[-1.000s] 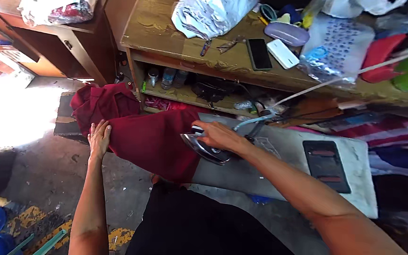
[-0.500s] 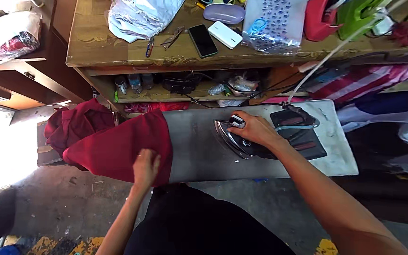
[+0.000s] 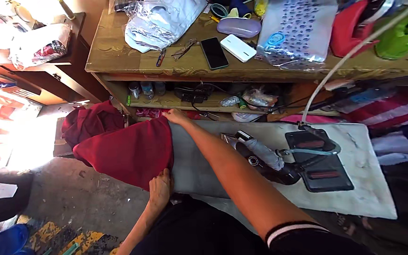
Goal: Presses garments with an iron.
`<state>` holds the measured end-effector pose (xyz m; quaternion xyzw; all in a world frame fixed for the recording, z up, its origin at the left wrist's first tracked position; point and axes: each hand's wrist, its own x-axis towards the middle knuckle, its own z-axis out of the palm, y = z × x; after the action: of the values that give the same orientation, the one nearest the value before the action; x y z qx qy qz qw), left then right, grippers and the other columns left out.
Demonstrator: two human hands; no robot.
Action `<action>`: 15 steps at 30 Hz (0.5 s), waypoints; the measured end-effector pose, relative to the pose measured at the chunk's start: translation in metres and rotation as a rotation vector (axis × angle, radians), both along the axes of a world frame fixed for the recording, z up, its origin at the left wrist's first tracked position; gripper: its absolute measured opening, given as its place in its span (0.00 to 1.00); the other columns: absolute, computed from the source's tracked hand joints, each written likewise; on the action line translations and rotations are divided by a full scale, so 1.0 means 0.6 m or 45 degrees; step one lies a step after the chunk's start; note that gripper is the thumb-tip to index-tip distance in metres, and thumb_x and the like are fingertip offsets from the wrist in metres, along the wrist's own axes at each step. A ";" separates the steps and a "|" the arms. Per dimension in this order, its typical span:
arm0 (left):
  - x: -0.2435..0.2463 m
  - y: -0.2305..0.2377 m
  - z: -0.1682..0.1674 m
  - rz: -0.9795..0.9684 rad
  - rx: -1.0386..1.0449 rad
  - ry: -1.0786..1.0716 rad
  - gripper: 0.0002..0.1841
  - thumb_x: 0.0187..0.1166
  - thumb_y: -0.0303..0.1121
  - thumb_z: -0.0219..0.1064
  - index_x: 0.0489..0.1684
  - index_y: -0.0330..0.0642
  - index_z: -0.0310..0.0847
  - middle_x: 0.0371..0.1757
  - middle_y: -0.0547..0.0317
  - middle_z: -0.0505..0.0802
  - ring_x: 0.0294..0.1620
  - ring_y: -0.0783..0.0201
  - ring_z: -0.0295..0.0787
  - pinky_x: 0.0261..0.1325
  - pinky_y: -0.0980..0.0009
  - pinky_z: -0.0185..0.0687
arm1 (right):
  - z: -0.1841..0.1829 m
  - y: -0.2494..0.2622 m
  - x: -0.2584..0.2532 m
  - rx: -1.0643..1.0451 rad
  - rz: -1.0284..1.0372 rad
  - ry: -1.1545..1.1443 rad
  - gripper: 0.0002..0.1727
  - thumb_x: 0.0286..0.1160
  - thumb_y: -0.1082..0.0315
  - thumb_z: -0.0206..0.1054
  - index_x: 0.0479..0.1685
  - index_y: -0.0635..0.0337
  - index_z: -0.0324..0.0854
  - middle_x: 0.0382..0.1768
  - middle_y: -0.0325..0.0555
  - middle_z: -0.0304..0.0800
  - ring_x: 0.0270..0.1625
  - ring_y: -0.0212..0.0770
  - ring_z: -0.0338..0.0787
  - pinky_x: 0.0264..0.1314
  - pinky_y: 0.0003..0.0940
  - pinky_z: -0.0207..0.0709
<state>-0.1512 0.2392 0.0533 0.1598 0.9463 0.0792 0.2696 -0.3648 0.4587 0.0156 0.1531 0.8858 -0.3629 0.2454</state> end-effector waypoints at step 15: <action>-0.003 0.006 0.000 -0.349 0.196 -0.510 0.20 0.88 0.45 0.55 0.58 0.38 0.84 0.49 0.38 0.94 0.55 0.37 0.92 0.57 0.37 0.83 | -0.001 0.057 0.050 0.235 -0.029 0.134 0.18 0.83 0.58 0.64 0.56 0.65 0.86 0.68 0.64 0.82 0.78 0.65 0.75 0.71 0.71 0.68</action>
<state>-0.1527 0.2431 0.0536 0.2878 0.8348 0.1436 0.4469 -0.3345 0.4927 0.0147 0.1660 0.9254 -0.2900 0.1790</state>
